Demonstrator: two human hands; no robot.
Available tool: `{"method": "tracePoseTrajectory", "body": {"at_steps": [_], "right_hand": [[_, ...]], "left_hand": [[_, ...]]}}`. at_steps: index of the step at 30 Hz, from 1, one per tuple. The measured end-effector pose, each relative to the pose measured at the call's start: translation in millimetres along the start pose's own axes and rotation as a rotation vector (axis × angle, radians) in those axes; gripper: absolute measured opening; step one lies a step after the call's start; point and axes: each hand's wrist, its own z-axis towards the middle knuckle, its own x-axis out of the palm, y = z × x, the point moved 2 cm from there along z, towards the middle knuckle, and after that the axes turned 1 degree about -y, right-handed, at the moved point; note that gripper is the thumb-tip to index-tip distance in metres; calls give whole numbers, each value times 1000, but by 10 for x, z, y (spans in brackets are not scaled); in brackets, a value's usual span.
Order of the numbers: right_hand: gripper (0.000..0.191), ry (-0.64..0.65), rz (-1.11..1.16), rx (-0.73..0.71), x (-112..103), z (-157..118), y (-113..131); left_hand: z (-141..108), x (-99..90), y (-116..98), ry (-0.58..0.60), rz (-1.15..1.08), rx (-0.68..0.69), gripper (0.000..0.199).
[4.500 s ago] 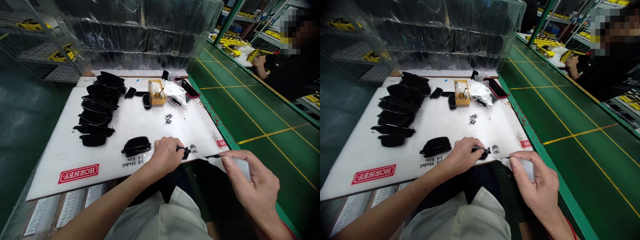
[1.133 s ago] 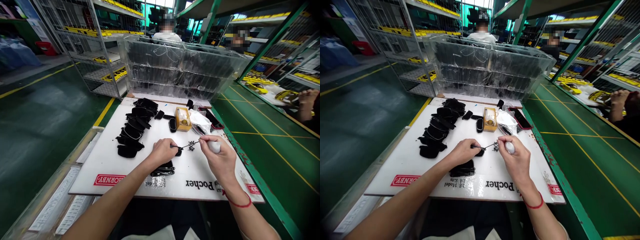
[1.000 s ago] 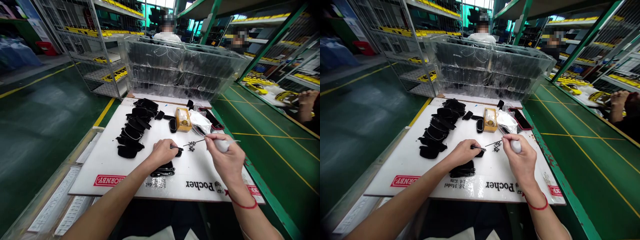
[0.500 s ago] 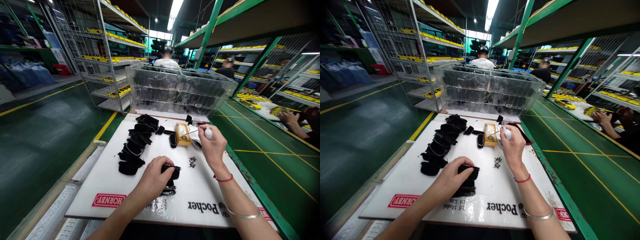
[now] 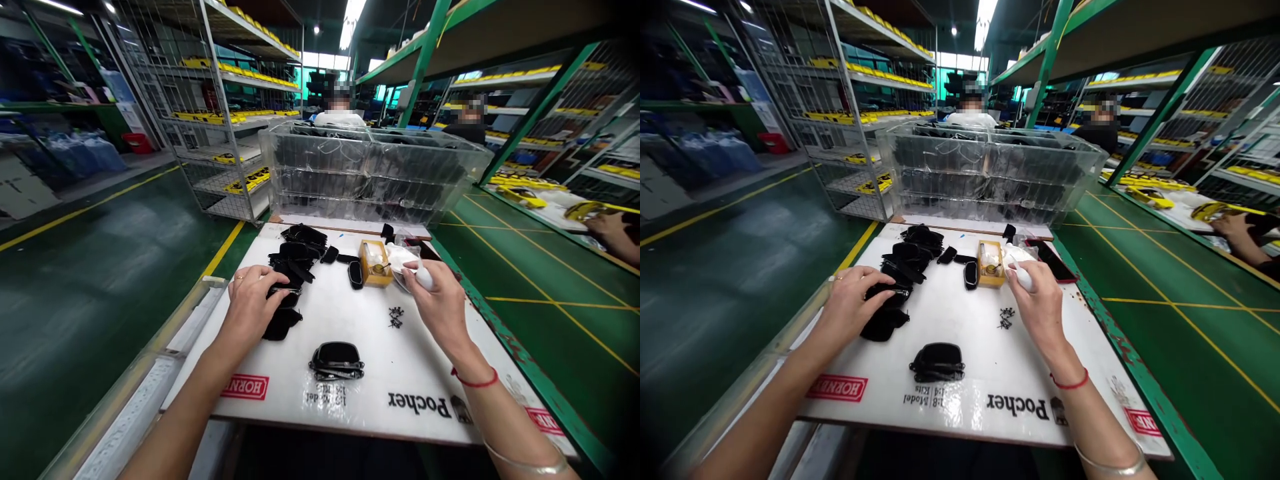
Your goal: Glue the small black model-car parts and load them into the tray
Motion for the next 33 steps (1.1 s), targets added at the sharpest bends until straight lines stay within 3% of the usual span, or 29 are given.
{"method": "tracePoseTrajectory", "body": {"at_steps": [5, 9, 12, 16, 21, 25, 30, 33], "right_hand": [[16, 126, 42, 197, -137, -215, 52], [22, 262, 111, 370, -200, -412, 144], [23, 326, 135, 435, -237, -518, 201], [24, 355, 155, 483, -279, -603, 209], [25, 390, 177, 543, -331, -683, 194], [26, 481, 262, 642, -368, -738, 249], [28, 565, 307, 710, -358, -758, 206], [24, 566, 209, 708, -325, -740, 48]], "left_hand": [[-139, 85, -253, -44, 13, 88, 17], [-320, 307, -553, 252, -107, 203, 20], [-426, 499, -653, 460, -125, 232, 23], [-464, 570, -680, 559, -189, 216, 15], [-374, 397, -642, 528, -429, 93, 8], [-346, 342, -571, 494, -617, -132, 13], [-509, 535, -703, 648, -969, -438, 32], [-644, 679, -899, 747, -1108, -552, 25]]}}
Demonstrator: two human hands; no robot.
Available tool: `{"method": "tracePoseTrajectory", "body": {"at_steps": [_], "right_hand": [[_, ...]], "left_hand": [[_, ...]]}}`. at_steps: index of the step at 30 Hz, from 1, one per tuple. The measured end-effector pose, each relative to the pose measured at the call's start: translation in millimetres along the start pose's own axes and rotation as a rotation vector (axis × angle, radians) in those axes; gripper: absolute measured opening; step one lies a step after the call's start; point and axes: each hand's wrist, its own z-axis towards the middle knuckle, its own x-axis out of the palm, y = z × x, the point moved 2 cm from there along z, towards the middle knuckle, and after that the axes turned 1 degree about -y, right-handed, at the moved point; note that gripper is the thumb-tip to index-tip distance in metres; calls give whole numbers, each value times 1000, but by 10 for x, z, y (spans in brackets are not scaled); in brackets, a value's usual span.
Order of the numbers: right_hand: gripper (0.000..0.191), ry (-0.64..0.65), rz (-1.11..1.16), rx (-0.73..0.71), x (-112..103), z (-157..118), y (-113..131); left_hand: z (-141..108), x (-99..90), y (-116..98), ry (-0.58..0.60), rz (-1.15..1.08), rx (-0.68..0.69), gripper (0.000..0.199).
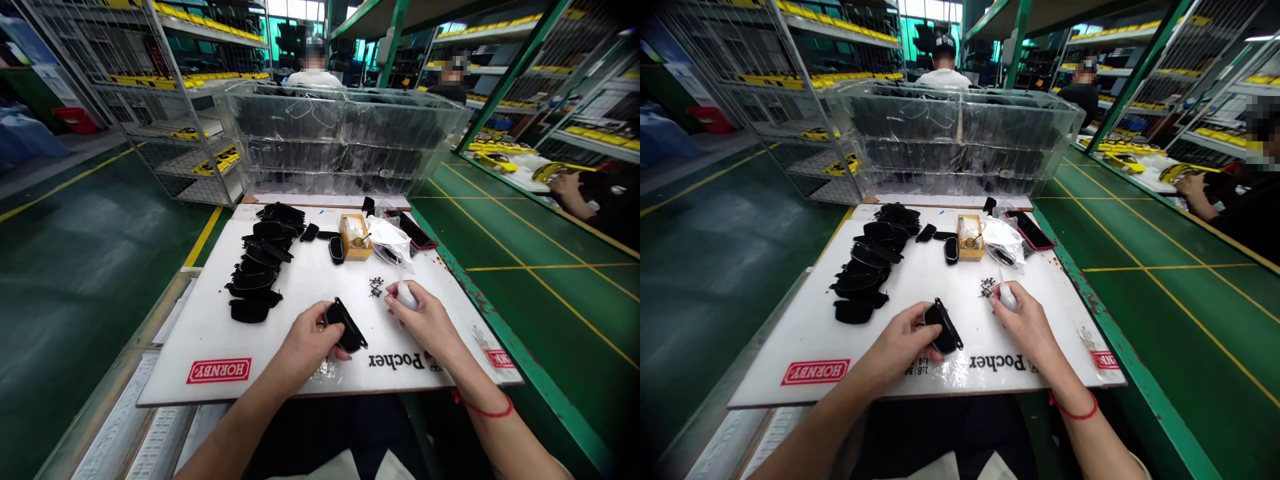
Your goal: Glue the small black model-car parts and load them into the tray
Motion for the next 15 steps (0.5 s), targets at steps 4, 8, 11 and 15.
{"method": "tracePoseTrajectory", "body": {"at_steps": [4, 8, 11, 15], "right_hand": [[16, -21, -230, -19, -18, 145, -92], [14, -9, -350, -179, 51, 205, -79], [15, 18, -409, -287, 118, 228, -69], [15, 53, -523, -379, 178, 263, -60]], "left_hand": [[6, 277, 79, 37, -84, 0, 9], [8, 440, 129, 51, -55, -17, 16], [6, 511, 167, 62, -46, -54, 22], [3, 550, 224, 82, -42, -87, 16]]}}
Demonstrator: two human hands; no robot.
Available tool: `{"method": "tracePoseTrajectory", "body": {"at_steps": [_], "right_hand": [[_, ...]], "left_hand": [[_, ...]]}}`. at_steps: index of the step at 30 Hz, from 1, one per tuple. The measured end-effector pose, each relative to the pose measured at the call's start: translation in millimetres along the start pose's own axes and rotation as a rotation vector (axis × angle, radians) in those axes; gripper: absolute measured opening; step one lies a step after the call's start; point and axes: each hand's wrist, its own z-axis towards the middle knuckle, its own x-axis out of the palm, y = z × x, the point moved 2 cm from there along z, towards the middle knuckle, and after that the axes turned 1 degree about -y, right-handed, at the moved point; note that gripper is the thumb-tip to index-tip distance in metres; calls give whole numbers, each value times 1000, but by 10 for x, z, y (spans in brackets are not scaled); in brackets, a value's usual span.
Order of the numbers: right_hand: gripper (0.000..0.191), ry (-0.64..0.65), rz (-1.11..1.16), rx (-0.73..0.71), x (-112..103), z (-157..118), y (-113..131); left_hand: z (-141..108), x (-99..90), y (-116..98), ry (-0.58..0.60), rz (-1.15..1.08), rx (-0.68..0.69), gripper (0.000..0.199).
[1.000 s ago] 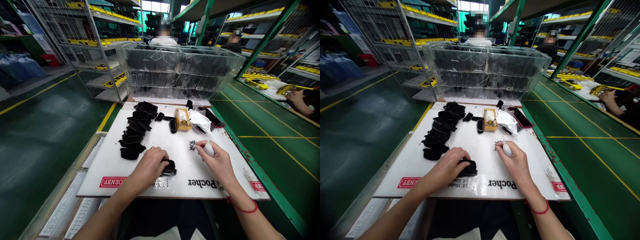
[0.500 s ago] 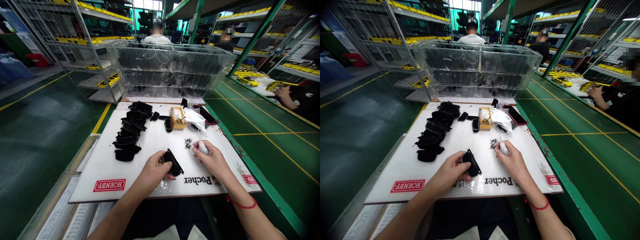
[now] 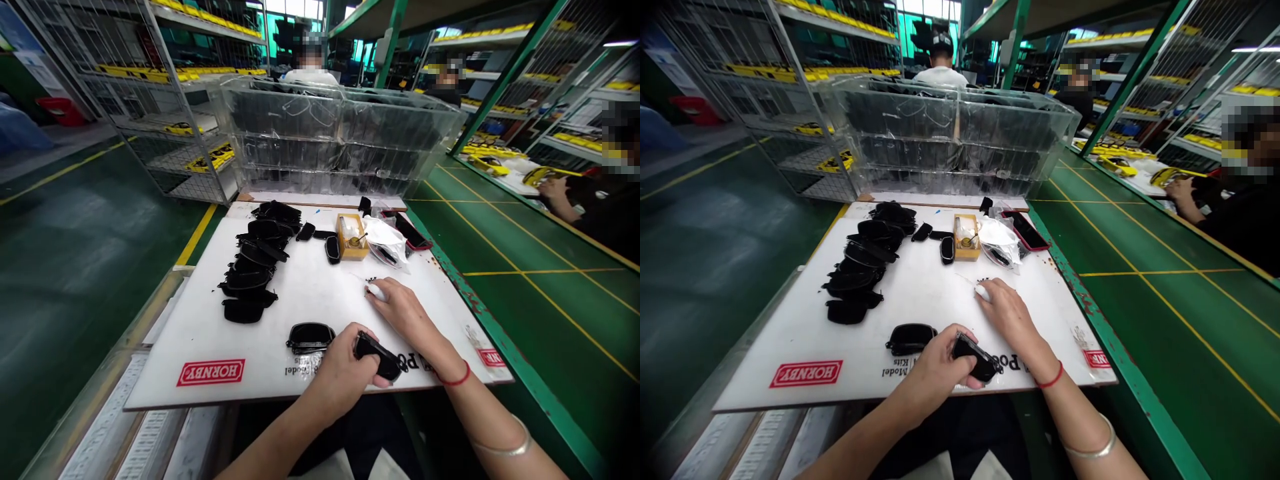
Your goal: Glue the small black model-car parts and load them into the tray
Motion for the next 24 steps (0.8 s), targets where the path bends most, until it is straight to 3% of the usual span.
{"method": "tracePoseTrajectory", "body": {"at_steps": [5, 8, 20, 24], "right_hand": [[13, 3, -67, -84, 14, 24, -42], [15, -15, -57, -112, 0, 10, -95], [16, 91, 11, -152, -75, -24, -45], [19, 52, 179, -22, -178, -70, -50]], "left_hand": [[12, -13, 64, 7, -20, -27, 13], [22, -22, 75, 2, -21, -4, 21], [46, -12, 106, 9, 24, 62, 25], [19, 6, 66, -5, 39, 55, 30]]}}
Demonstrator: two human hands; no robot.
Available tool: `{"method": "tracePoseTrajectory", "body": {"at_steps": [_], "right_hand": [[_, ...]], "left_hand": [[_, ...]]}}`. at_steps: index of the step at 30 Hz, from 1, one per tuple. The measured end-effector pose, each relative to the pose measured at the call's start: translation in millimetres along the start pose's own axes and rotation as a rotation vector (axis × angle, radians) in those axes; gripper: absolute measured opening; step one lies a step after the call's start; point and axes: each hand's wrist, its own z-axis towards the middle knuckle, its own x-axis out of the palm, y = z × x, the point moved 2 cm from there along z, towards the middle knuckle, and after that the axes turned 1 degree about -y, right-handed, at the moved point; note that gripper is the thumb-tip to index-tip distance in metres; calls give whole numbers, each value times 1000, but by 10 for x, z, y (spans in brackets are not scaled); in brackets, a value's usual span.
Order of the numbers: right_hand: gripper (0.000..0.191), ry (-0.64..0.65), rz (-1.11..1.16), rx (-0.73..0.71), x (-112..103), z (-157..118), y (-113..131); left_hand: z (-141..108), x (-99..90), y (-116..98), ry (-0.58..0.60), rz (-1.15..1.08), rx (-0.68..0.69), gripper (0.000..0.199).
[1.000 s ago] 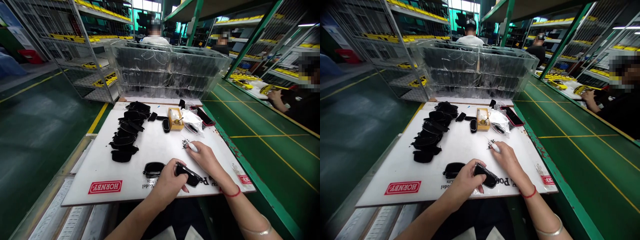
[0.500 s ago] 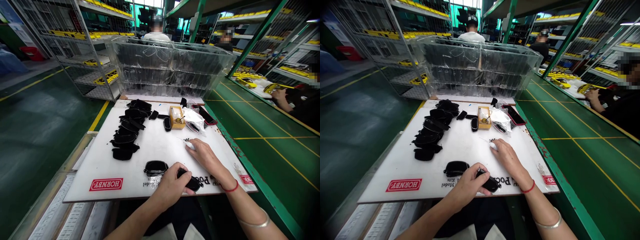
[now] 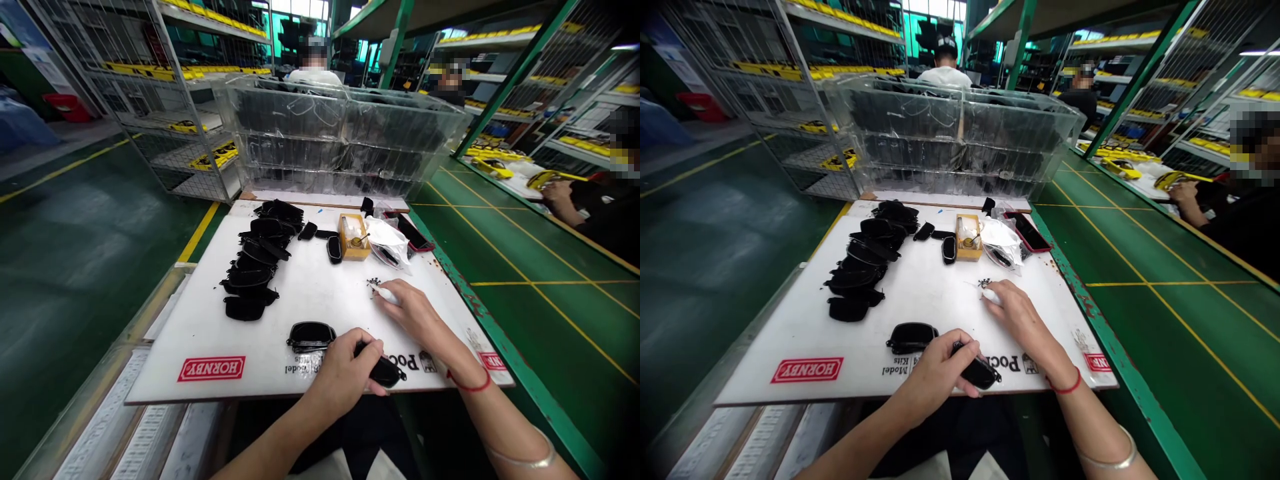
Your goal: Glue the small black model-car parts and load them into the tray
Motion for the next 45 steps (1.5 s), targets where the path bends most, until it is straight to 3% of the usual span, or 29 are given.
{"method": "tracePoseTrajectory", "body": {"at_steps": [4, 7, 12, 21, 31, 36, 45], "right_hand": [[25, 51, 317, 267, -123, -125, 47], [31, 161, 567, 356, -143, -263, 102], [33, 315, 812, 420, -69, -467, 163], [34, 283, 1017, 493, -7, -621, 193], [31, 99, 735, 467, -42, -769, 169], [30, 28, 675, 477, -19, -806, 199], [25, -84, 610, 511, 19, -864, 250]], "left_hand": [[0, 9, -22, -47, 50, 27, 27], [18, 8, -38, -87, 90, 86, 27], [30, 19, -71, -74, 161, 174, 25], [-8, 39, -66, -18, 150, 167, 21], [51, 77, -2, 48, -98, 61, 25], [47, 92, 2, 47, -81, 35, 25], [-17, 149, -35, -32, 68, 110, 24]]}}
